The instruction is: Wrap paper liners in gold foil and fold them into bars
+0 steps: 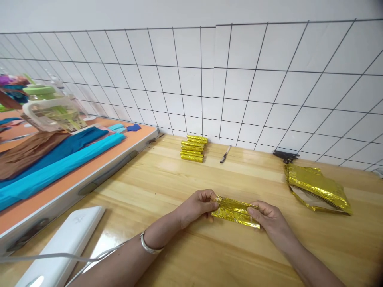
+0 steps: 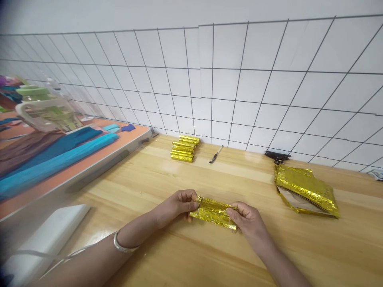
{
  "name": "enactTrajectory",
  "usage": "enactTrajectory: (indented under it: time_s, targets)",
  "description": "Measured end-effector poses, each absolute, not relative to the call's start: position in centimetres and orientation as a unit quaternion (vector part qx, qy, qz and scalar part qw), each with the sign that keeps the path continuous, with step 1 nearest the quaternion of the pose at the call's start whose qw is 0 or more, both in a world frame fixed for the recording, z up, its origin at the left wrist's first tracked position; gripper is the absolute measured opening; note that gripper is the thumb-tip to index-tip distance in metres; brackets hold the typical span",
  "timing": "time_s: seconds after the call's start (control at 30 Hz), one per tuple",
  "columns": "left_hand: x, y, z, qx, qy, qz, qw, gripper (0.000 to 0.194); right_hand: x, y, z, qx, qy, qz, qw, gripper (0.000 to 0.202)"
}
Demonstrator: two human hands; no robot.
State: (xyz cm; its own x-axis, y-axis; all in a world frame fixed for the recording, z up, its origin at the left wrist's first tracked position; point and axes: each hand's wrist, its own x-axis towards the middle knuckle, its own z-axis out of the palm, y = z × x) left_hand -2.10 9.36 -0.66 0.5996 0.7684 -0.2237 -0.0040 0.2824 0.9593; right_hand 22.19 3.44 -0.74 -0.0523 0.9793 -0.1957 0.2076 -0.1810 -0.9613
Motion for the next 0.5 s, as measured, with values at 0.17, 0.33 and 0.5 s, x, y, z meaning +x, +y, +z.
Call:
enactTrajectory:
  time_s: [0.17, 0.33, 0.5]
  targets:
    - [-1.99, 9.38, -0.76, 0.538, 0.357, 0.290, 0.706, 0.026, 22.33, 3.40, -0.70, -0.558, -0.509, 0.524, 0.394, 0.039]
    - [-1.80, 9.48, -0.53, 0.514, 0.379, 0.324, 0.698, 0.026, 22.13, 3.41, -1.06, -0.518, -0.540, 0.542, 0.382, 0.033]
    - [-1.98, 9.45, -0.63, 0.489, 0.377, 0.355, 0.701, 0.021, 21.54, 2.76, -1.65, -0.520, -0.598, 0.515, 0.326, 0.023]
